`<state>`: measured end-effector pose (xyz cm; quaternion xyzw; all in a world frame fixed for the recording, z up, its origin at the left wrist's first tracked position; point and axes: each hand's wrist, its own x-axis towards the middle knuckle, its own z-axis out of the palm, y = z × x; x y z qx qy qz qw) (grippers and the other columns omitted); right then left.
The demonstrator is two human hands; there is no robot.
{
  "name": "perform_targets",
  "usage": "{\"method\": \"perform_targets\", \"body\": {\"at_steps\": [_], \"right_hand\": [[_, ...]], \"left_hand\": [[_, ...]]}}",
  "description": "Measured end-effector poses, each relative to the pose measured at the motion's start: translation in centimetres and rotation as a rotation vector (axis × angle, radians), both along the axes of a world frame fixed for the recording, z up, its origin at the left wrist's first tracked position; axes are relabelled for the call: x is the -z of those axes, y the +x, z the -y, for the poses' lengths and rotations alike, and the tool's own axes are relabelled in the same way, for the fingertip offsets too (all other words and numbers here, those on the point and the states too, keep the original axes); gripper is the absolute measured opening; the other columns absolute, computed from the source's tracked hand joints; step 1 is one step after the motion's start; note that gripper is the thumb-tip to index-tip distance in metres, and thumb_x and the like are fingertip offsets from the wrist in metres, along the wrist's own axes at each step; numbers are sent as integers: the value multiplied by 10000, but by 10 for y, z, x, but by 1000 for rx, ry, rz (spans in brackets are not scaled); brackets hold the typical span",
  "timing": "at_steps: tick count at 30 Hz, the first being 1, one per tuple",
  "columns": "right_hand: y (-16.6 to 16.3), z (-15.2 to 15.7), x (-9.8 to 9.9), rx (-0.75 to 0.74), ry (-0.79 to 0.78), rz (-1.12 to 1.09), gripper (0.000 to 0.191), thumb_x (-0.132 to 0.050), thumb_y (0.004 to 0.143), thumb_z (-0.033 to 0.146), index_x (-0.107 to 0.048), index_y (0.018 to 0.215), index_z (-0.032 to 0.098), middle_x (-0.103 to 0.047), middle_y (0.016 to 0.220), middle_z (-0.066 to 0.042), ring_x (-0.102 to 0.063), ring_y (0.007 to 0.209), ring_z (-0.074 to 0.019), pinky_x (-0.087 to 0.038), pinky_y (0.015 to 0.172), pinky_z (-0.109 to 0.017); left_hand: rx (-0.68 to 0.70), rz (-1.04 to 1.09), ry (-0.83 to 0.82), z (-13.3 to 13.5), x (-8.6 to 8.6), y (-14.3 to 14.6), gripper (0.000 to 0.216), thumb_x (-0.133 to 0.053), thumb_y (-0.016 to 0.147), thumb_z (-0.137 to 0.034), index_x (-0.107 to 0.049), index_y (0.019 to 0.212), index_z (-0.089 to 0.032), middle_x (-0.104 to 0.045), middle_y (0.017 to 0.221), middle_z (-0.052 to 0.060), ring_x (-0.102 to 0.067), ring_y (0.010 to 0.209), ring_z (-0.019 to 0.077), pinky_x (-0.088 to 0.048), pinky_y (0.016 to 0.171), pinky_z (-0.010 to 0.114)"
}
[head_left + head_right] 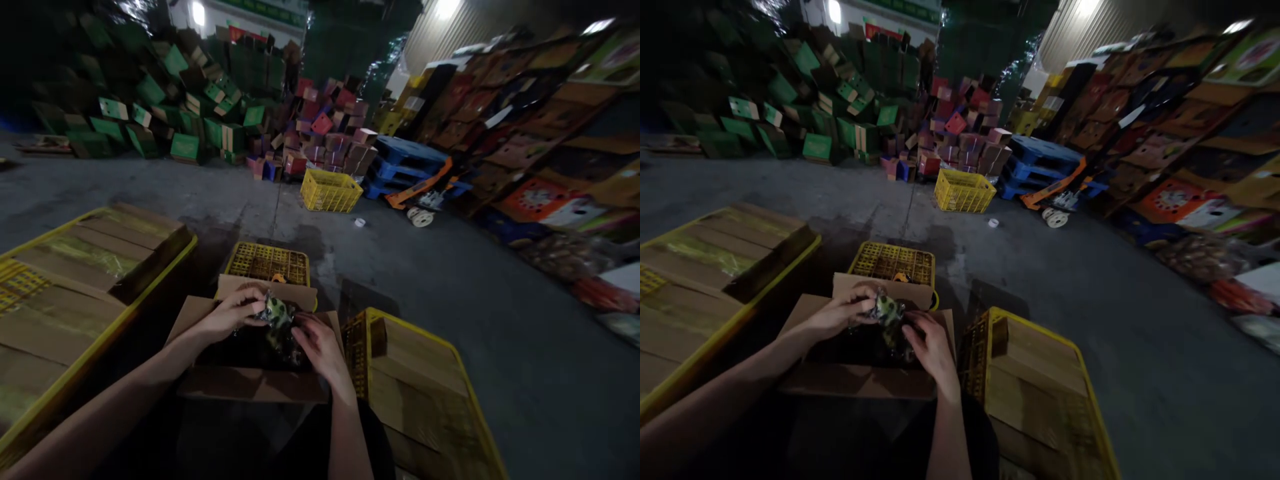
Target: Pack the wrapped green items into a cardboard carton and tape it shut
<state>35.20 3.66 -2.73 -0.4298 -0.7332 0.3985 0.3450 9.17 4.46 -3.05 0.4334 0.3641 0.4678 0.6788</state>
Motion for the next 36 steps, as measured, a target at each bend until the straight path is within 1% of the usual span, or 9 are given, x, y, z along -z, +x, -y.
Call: {"method": "perform_targets", "body": {"at_steps": [3, 6, 10, 15, 20, 22, 26, 33, 36], "right_hand": [[-2, 3, -8, 2, -200, -196, 445, -621, 954, 507, -663, 1330, 273, -764, 1134, -79, -734, 1013, -278, -584, 920, -438], [-4, 3, -9, 57, -281, -239, 452, -645, 922, 552, -702, 1249, 246, -779, 1023, -72, -750, 899, -267, -605, 845, -404], [-2, -2, -2, 182, -237, -241, 359, -730, 851, 533, -748, 1032, 224, -763, 959, -62, -728, 850, -246, -597, 767, -344], [1, -3, 2, 182, -156, -192, 292, -743, 846, 477, -722, 1010, 236, -734, 978, -41, -699, 892, -225, -568, 806, -317], [-5, 0, -4, 60, -149, -126, 301, -696, 897, 399, -672, 1170, 277, -691, 1153, -44, -668, 1033, -227, -537, 908, -329], [-6, 0, -3, 50, -114, -92, 247, -711, 888, 368, -687, 1114, 271, -685, 1117, -38, -653, 1044, -227, -523, 917, -324], [-6, -4, 3, 182, -97, -115, 170, -734, 871, 381, -659, 920, 236, -656, 893, -12, -643, 840, -193, -522, 764, -283], [-9, -7, 9, 286, -117, -251, 242, -721, 868, 454, -634, 925, 235, -697, 1015, -50, -664, 936, -217, -541, 825, -311], [-10, -8, 14, 356, -146, -225, 295, -722, 853, 506, -636, 934, 235, -686, 860, -27, -659, 808, -204, -543, 733, -299]], "left_hand": [[-49, 155, -64, -8, 20, 15, 381, -864, 749, -441, -641, 925, -187, -631, 994, 35, -626, 959, 199, -565, 887, 393], [4, 179, -48, -11, 31, 20, 341, -847, 778, -423, -649, 926, -188, -630, 1002, 38, -625, 964, 198, -577, 882, 395], [98, 119, -31, -7, 32, 17, 333, -813, 820, -392, -681, 1072, -218, -662, 1164, 68, -619, 1132, 261, -550, 967, 455], [181, 45, 85, -8, 30, 19, 620, -851, 776, -322, -642, 1355, -252, -632, 1396, 111, -542, 1330, 320, -428, 1118, 497], [110, -40, 63, -14, 38, 22, 498, -846, 772, -373, -736, 1224, -193, -727, 1243, 109, -678, 1121, 303, -525, 1009, 473], [62, -64, 49, -16, 40, 22, 444, -869, 739, -382, -777, 1120, -173, -763, 1124, 100, -710, 1007, 282, -567, 924, 432], [24, -77, 2, -19, 40, 23, 374, -865, 728, -433, -806, 968, -152, -766, 998, 86, -715, 886, 244, -593, 813, 374], [31, -75, -8, -21, 36, 23, 364, -836, 752, -484, -798, 852, -136, -761, 922, 82, -699, 833, 217, -578, 753, 317], [52, -113, 63, -20, 33, 20, 411, -738, 843, -533, -791, 889, -128, -750, 880, 84, -683, 788, 207, -563, 716, 306]]}}
